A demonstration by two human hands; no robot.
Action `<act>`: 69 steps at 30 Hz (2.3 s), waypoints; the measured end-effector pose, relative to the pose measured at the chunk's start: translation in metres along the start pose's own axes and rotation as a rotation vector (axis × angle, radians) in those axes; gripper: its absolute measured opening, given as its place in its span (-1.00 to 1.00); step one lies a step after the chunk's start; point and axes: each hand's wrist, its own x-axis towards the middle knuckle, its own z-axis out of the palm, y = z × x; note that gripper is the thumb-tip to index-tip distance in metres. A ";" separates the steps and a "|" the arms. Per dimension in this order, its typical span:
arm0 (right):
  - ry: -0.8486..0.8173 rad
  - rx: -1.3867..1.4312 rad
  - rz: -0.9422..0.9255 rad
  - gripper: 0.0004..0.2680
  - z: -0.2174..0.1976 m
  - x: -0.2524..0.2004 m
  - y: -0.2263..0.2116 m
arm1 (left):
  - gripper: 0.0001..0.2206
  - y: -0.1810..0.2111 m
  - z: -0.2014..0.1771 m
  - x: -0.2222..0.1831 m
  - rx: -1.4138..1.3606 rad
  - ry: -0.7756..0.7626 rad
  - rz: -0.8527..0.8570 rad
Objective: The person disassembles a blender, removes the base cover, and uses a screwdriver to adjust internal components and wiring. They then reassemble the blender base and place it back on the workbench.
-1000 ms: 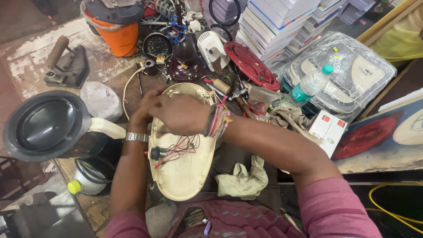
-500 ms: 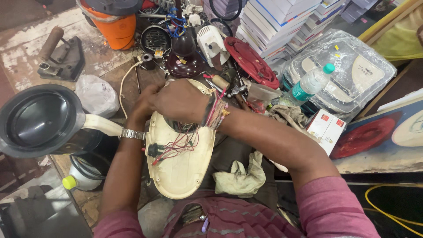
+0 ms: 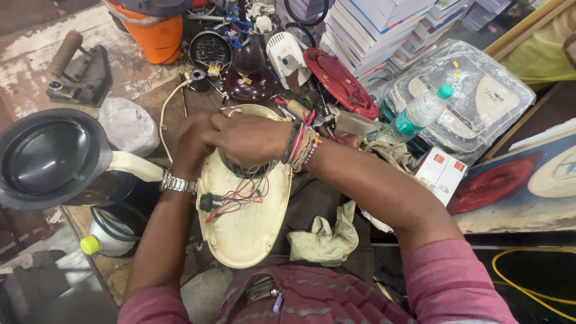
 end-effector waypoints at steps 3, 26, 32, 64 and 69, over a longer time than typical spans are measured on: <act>-0.060 0.020 0.397 -0.65 0.002 -0.001 0.004 | -0.62 0.016 -0.006 0.002 0.145 0.007 -0.072; 0.148 -0.024 0.178 -0.72 0.019 -0.013 0.009 | -0.75 0.022 -0.008 0.006 0.248 -0.098 -0.146; 0.268 0.373 0.217 -0.54 0.049 -0.018 0.018 | -0.70 0.017 -0.008 -0.007 0.141 0.202 0.154; 0.794 0.146 0.340 -0.60 0.030 -0.145 0.076 | -0.88 0.008 0.054 0.059 0.619 -0.016 0.188; 0.740 0.329 0.299 -0.54 0.050 -0.120 0.080 | -0.95 0.002 0.040 0.041 0.616 0.053 0.195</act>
